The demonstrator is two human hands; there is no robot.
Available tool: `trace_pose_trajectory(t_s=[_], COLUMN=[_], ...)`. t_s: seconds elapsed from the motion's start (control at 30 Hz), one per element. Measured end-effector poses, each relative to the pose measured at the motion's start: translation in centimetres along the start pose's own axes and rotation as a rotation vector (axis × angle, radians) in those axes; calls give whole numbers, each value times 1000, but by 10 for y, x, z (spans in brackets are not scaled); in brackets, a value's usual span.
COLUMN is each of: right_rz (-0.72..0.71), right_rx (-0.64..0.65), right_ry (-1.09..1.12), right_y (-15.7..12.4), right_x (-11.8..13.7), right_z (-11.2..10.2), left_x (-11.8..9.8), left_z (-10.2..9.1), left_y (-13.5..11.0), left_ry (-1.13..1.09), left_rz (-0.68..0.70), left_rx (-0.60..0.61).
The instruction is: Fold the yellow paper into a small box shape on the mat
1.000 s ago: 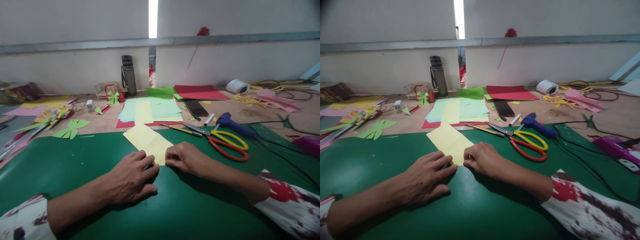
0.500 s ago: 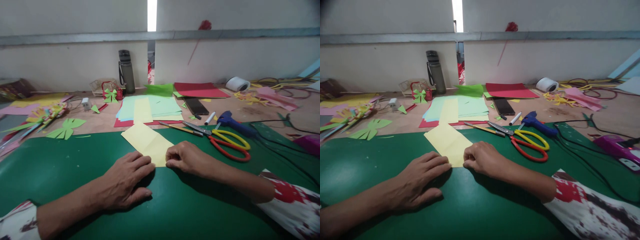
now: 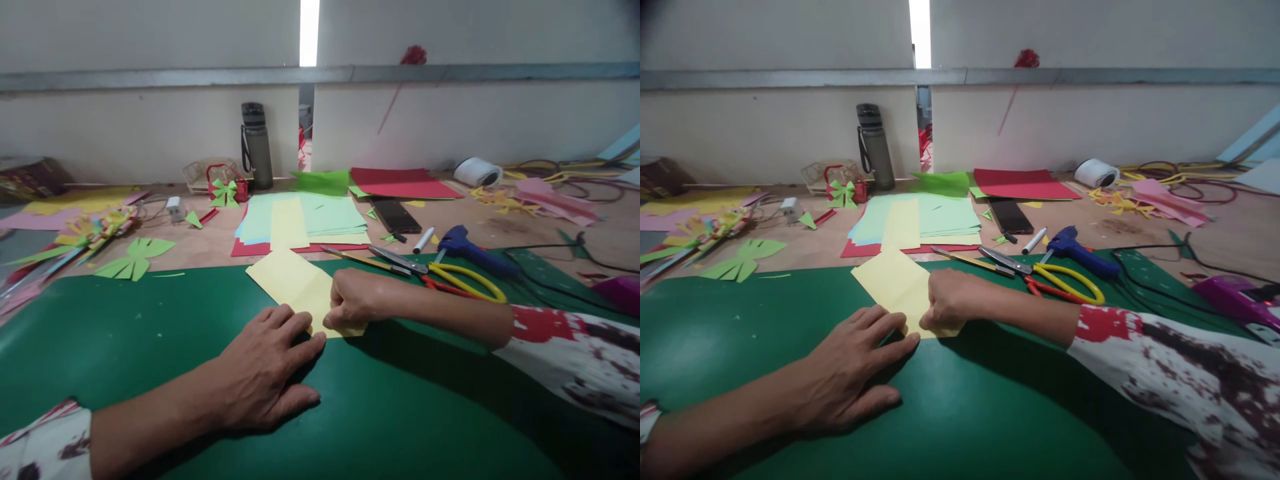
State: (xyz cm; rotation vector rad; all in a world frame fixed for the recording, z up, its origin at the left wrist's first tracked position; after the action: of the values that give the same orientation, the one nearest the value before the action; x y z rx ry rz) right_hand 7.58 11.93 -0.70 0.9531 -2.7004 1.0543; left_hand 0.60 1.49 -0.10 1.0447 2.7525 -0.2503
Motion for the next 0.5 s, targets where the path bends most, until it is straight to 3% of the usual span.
trace_pose_trajectory(t_s=[0.33,0.43,0.5], right_rz=[-5,-36,-75], right_rx=[50,-32,-159], right_ry=[125,75,4], right_y=[5,-4,-17], right_x=[-25,-24,-18], right_z=[-5,-9,-9], left_x=[-2,-3,-5], left_z=[-3,-4,-4], left_y=[-1,-2,-1], left_ry=[-18,1,25], left_rz=[7,-2,-17], left_rx=[10,-12,-30])
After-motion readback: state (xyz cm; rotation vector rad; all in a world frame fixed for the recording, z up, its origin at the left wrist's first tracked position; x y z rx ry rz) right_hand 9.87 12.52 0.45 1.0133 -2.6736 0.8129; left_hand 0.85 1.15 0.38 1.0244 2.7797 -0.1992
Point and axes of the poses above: each hand's wrist, its own y-axis towards the middle knuckle, its own z-axis out of the palm, x = y × z, the point moved 8 cm from there along y, towards the middle knuckle, and after that the axes turned 5 degrees about x, right-handed, at the moved point
